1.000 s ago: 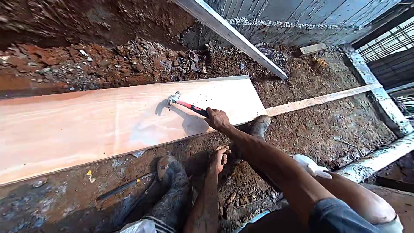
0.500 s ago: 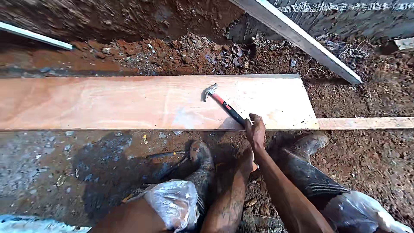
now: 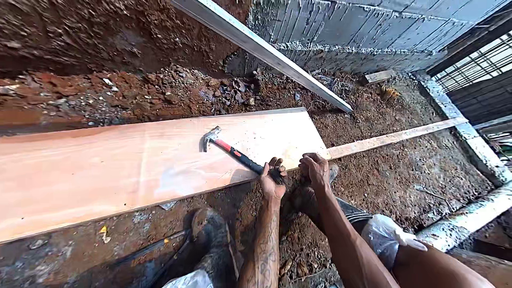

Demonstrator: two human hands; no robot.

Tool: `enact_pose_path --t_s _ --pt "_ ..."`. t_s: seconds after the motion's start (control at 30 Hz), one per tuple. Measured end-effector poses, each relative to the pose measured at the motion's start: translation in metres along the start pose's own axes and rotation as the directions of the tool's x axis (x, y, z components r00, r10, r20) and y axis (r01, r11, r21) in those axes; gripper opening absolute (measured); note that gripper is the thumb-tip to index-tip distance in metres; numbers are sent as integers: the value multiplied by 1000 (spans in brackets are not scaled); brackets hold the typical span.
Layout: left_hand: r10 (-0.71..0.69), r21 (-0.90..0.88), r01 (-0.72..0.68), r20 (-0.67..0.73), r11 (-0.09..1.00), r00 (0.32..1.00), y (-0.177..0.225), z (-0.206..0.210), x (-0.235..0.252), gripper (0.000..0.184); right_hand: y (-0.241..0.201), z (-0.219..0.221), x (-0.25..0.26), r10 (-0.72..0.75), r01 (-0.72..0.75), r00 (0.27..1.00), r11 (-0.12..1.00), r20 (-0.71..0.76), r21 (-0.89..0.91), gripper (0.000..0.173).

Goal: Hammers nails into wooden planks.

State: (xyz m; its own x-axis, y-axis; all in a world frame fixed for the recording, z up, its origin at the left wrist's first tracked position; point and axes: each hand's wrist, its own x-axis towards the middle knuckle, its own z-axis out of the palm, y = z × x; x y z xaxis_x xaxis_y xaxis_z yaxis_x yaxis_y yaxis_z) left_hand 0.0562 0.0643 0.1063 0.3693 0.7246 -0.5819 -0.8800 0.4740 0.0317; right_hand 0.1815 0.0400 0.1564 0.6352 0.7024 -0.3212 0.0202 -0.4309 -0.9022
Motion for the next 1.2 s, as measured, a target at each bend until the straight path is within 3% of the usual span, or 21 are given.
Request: enact_pose_path --t_s 0.17,0.37,0.47,0.7,0.87,0.97,1.03,1.1,1.13,1.2 --pt "82 -101 -86 -39 991 996 20 19 -5 44 -9 3 -29 -92 102 964 994 248 -28 17" --pt "81 -128 -69 92 989 993 28 28 -13 45 -16 15 -53 -223 306 918 924 327 -229 20" --pt "89 -91 -74 171 993 981 28 27 -15 42 -18 28 -54 -263 365 911 874 318 -322 20" --pt "64 -90 -46 218 995 974 33 18 -13 41 -23 48 -51 -188 315 939 806 288 -501 15" --pt "22 -111 4 232 994 973 26 7 -3 40 -9 53 -48 -147 226 969 855 198 -468 11" --pt "9 -127 13 170 992 985 17 -2 8 39 -1 50 -48 -231 266 964 853 133 -448 13" --pt "20 -1 -20 12 1000 1000 18 -6 11 34 -4 47 -48 -278 312 950 817 142 -484 16" --pt "130 261 -89 -143 961 981 23 -7 11 26 -10 47 -44 -290 345 939 753 187 -561 21" --pt "237 406 -155 -159 900 959 23 -10 13 22 -13 46 -39 -274 349 937 710 217 -611 22" --pt "444 676 -325 -4 662 896 26 -20 14 20 -19 47 -29 -184 337 941 607 285 -720 25"
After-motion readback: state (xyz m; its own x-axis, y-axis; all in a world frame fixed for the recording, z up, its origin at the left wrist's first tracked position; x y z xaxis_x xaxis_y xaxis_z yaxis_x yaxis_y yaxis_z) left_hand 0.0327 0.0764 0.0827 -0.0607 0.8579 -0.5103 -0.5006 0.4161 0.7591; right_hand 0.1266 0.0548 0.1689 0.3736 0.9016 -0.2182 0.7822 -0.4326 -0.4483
